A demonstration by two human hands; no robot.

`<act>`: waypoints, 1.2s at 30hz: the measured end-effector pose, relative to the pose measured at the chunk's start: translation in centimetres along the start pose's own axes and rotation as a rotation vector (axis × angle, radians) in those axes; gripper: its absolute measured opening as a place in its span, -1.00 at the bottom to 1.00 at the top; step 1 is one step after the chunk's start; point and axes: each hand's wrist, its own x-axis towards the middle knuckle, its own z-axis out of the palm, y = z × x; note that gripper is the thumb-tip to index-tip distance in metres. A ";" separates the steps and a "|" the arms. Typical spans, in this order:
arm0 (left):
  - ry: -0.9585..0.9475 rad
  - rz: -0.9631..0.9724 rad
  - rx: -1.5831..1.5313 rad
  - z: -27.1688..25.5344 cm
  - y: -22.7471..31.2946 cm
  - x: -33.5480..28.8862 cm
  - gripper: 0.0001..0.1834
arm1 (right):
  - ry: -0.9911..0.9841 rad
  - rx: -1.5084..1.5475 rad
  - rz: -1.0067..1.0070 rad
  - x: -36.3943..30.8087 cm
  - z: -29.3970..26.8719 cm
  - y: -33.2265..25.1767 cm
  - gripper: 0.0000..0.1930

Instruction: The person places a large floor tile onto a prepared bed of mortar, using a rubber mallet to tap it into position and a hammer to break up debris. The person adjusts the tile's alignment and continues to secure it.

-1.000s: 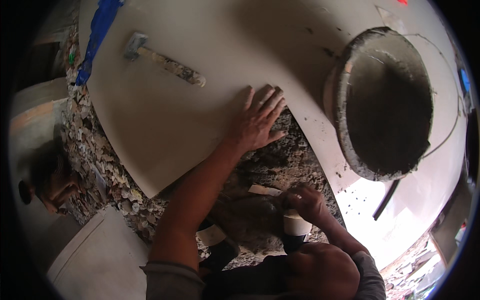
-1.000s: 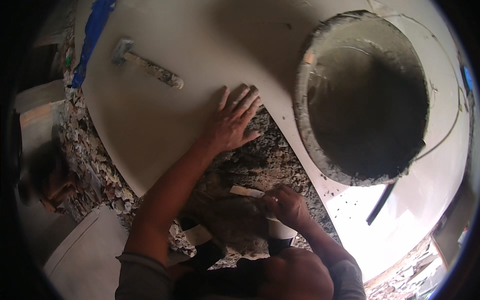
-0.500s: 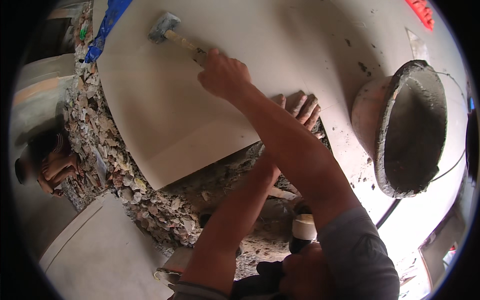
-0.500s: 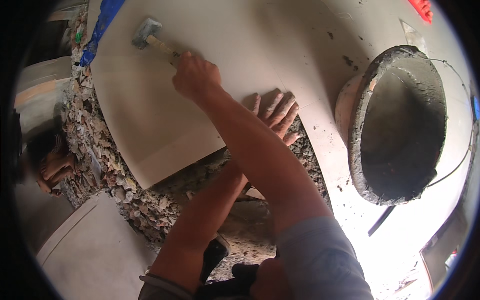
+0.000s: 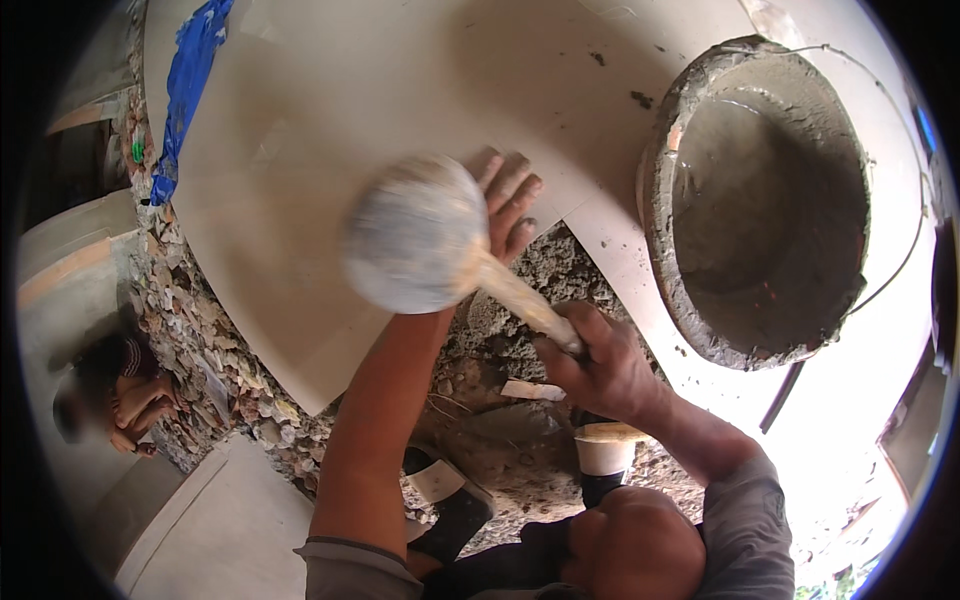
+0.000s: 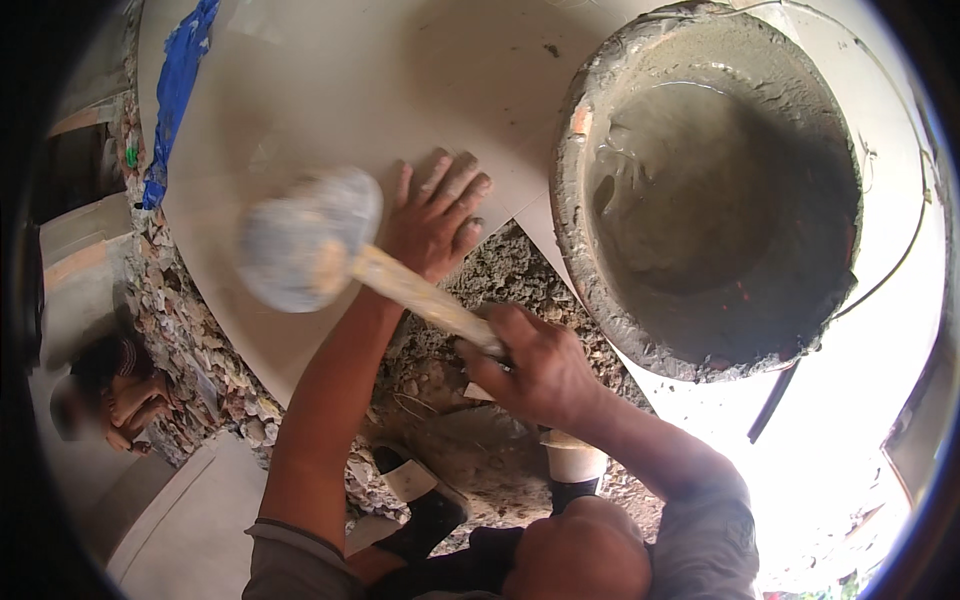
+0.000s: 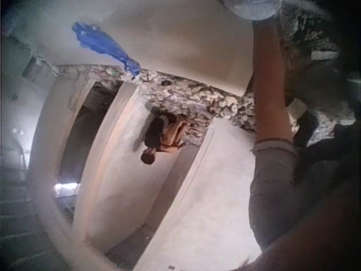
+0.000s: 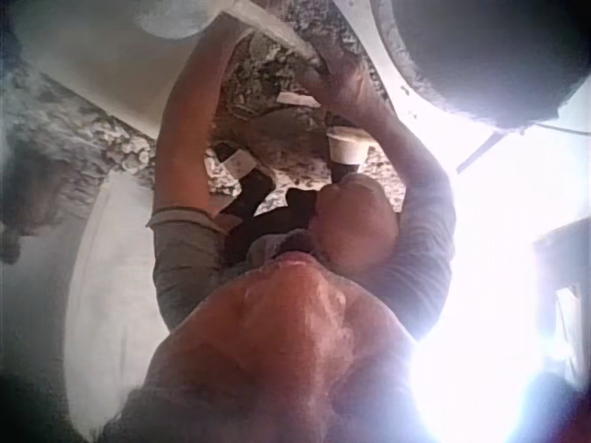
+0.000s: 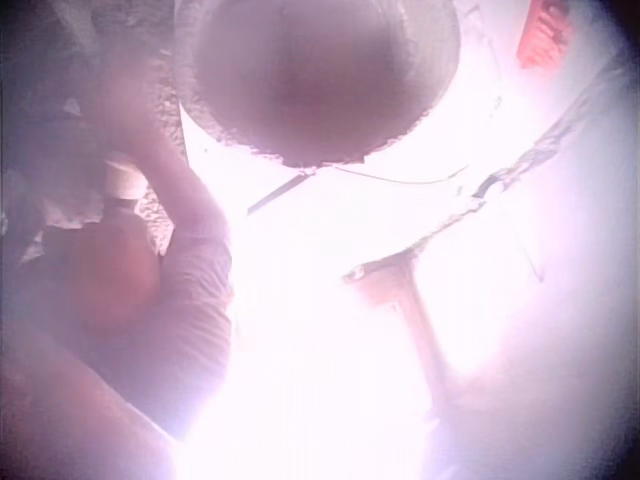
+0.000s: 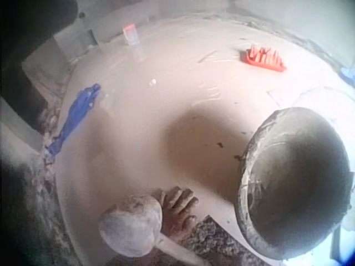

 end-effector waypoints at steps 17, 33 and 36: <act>-0.008 -0.007 0.111 -1.1 -5.3 1.5 -0.52 | 0.119 -0.090 0.168 -2.0 0.3 5.3 -0.69; -0.050 0.123 0.084 2.4 3.1 -1.2 -0.34 | 0.024 -0.060 0.228 -9.3 -0.7 6.3 -0.59; -0.070 0.163 0.208 2.2 1.8 -2.0 -0.30 | -0.001 -0.025 0.236 -9.9 -0.2 6.6 -0.60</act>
